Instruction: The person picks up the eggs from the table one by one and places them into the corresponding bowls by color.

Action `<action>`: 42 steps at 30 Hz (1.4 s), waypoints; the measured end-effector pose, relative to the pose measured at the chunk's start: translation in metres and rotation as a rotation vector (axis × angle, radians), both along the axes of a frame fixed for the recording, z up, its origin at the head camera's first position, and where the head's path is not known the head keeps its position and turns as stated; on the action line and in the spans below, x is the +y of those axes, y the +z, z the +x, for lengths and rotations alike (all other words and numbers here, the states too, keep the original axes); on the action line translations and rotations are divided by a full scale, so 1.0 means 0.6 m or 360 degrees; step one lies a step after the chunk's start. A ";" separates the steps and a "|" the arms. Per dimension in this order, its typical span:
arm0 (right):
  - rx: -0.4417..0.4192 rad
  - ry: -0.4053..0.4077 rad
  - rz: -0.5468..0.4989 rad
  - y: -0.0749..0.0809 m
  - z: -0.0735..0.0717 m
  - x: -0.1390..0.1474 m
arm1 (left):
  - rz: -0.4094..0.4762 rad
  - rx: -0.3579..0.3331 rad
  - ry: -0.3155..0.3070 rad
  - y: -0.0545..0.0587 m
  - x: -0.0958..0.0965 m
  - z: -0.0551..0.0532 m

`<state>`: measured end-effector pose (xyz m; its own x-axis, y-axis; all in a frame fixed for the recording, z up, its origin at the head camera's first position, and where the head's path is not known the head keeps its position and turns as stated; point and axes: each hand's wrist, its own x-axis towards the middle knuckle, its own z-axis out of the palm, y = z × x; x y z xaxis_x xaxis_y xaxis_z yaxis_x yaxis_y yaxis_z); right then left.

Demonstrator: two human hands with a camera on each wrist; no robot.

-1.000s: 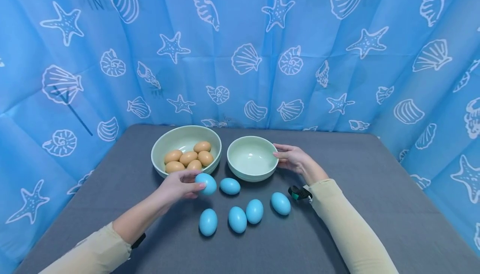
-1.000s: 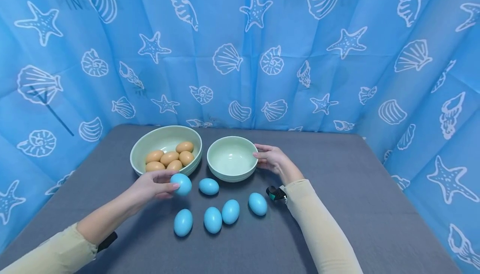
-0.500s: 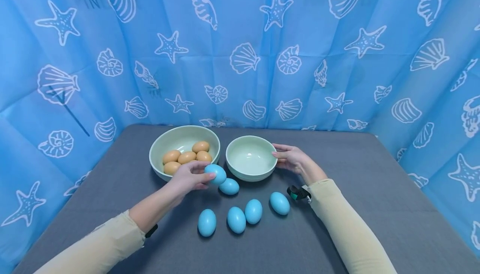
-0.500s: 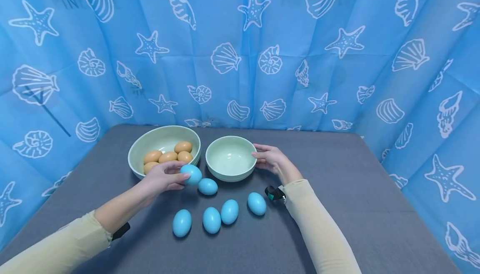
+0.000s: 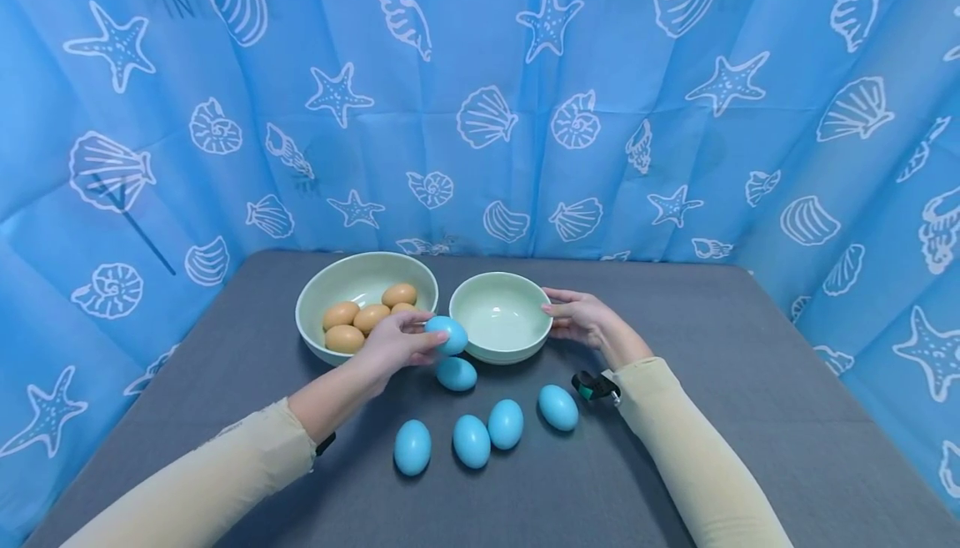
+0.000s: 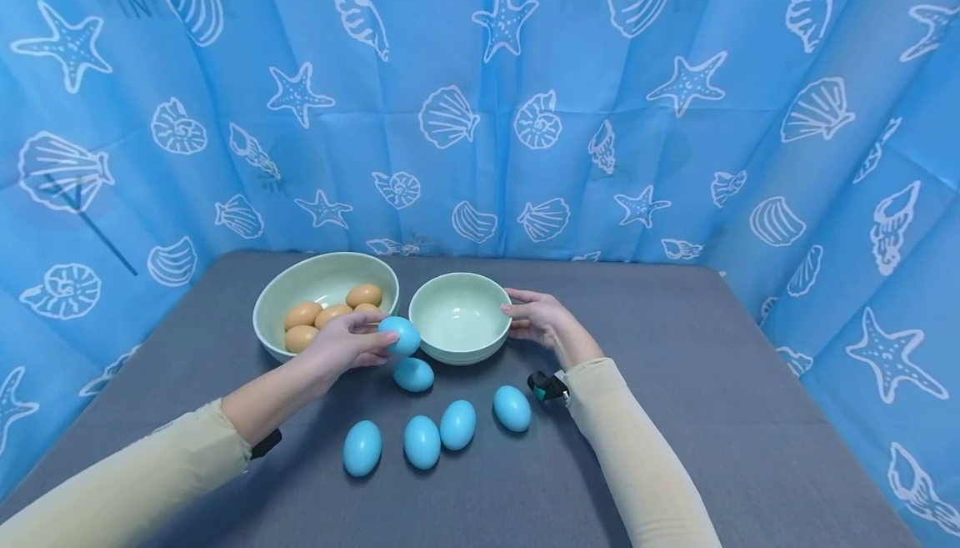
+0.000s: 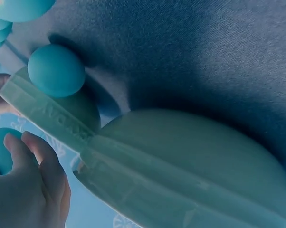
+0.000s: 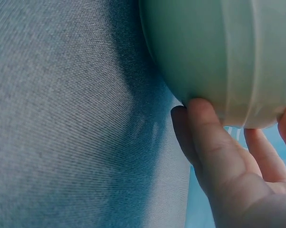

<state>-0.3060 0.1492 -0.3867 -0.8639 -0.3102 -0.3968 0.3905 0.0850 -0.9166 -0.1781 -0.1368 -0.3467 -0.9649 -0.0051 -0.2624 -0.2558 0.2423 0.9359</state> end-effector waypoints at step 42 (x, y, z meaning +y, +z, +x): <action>-0.0047 0.0004 -0.0015 -0.001 -0.001 0.002 | 0.0166 -0.0139 -0.0015 -0.001 0.091 -0.113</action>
